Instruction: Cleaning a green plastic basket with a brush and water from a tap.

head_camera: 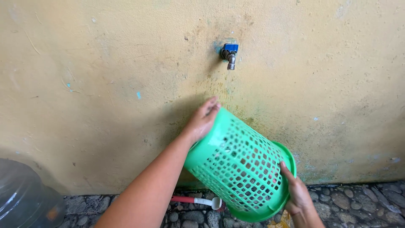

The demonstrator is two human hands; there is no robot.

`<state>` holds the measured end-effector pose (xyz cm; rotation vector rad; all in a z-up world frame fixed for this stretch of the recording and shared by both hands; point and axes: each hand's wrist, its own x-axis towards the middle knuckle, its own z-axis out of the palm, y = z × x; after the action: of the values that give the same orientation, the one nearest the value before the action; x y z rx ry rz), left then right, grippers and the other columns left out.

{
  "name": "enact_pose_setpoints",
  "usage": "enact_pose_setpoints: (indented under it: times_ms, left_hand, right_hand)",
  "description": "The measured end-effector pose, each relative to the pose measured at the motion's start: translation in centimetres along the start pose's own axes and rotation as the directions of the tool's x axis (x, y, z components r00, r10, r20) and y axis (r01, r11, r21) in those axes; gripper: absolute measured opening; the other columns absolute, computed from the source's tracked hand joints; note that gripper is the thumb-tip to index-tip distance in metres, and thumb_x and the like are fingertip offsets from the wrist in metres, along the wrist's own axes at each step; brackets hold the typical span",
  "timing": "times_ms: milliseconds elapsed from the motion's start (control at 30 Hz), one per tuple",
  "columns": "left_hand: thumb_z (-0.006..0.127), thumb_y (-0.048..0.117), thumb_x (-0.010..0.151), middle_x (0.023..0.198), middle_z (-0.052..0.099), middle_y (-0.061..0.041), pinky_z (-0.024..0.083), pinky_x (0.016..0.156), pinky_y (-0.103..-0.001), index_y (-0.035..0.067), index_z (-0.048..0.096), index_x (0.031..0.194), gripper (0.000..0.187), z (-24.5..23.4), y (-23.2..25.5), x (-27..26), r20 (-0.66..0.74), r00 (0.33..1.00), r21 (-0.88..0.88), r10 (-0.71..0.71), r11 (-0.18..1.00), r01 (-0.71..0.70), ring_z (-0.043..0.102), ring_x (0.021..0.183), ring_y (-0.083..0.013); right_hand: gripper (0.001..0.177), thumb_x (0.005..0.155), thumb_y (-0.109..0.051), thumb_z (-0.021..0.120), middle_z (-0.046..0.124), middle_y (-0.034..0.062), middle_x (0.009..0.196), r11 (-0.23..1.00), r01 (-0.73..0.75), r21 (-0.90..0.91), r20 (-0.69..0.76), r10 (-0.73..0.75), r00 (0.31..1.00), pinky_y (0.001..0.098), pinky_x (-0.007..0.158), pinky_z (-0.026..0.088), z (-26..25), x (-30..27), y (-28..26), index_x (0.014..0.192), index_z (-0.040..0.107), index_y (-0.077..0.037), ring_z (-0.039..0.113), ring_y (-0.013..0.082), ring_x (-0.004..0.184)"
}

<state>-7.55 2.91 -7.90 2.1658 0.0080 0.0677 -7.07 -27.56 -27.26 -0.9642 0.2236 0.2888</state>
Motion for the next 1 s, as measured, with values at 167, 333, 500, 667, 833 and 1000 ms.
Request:
enact_pose_setpoints:
  times_ms: [167, 333, 500, 667, 833, 1000]
  left_hand:
    - [0.056, 0.045, 0.102, 0.147, 0.056, -0.014, 0.048, 0.109, -0.043, 0.011, 0.043, 0.15, 0.06, -1.8, 2.6, 5.4, -0.547, 0.783, 0.196, 0.297, 0.954, -0.225, 0.061, 0.13, -0.0287]
    - [0.059, 0.036, 0.1, 0.131, 0.064, -0.013, 0.055, 0.096, -0.04, 0.011, 0.044, 0.148, 0.056, -2.9, 7.4, 8.5, -0.569, 0.766, 0.113, 0.3, 0.951, -0.288, 0.068, 0.112, -0.0262]
    - [0.073, 0.029, 0.091, 0.105, 0.079, -0.009, 0.06, 0.087, -0.034, 0.01, 0.075, 0.118, 0.033, -2.4, 8.9, 9.5, -0.665, 0.699, 0.089, 0.263, 0.957, -0.275, 0.077, 0.093, -0.0186]
    - [0.078, 0.021, 0.084, 0.101, 0.08, -0.007, 0.061, 0.078, -0.029, 0.013, 0.078, 0.111, 0.028, -1.9, 11.9, 7.0, -0.738, 0.649, 0.062, 0.182, 0.977, -0.203, 0.077, 0.086, -0.0147]
    - [0.079, 0.02, 0.085, 0.097, 0.082, -0.005, 0.063, 0.076, -0.03, 0.011, 0.081, 0.101, 0.018, -1.6, 13.0, 6.0, -0.748, 0.658, 0.015, 0.088, 0.993, -0.116, 0.08, 0.084, -0.0154]
    - [0.068, 0.029, 0.094, 0.106, 0.078, -0.011, 0.061, 0.079, -0.034, 0.009, 0.067, 0.125, 0.037, 0.7, 7.6, 8.3, -0.798, 0.538, 0.111, 0.271, 0.944, -0.311, 0.077, 0.091, -0.0243]
  right_hand:
    - [0.039, 0.096, -0.034, 0.068, 0.075, 0.018, 0.088, 0.799, 0.201, -0.567, 0.142, -0.146, 0.979, 0.0423, 0.062, 0.059, 7.7, -2.1, -6.8, 0.107, 0.071, 0.003, 0.07, 0.0239, 0.07]
    - [0.031, 0.092, -0.03, 0.066, 0.077, 0.0161, 0.069, 0.198, 0.373, -0.907, 0.357, -0.111, 0.927, 0.0412, 0.057, 0.058, 14.5, -4.4, -8.8, 0.097, 0.074, 0.0, 0.075, 0.0245, 0.057]
    - [0.037, 0.096, -0.033, 0.063, 0.076, 0.0172, 0.069, -0.203, 0.335, -0.92, 0.364, -0.132, 0.922, 0.0445, 0.069, 0.059, 15.0, -3.2, -8.5, 0.089, 0.076, 0.001, 0.076, 0.0292, 0.065]
    - [0.034, 0.096, -0.031, 0.063, 0.072, 0.0227, 0.073, -0.121, 0.367, -0.922, 0.386, -0.277, 0.88, 0.0495, 0.072, 0.058, 14.9, -2.3, -7.1, 0.093, 0.072, 0.001, 0.075, 0.0361, 0.07]
    - [0.03, 0.096, -0.027, 0.062, 0.071, 0.0264, 0.077, 0.004, 0.389, -0.921, 0.365, -0.336, 0.868, 0.0522, 0.071, 0.057, 14.2, -0.9, -4.4, 0.096, 0.071, 0.001, 0.073, 0.0419, 0.073]
    - [0.03, 0.099, -0.024, 0.061, 0.073, 0.0223, 0.072, 0.258, 0.361, -0.896, 0.265, -0.343, 0.901, 0.0458, 0.06, 0.057, 14.4, -2.4, -3.7, 0.095, 0.069, 0.004, 0.074, 0.0327, 0.063]
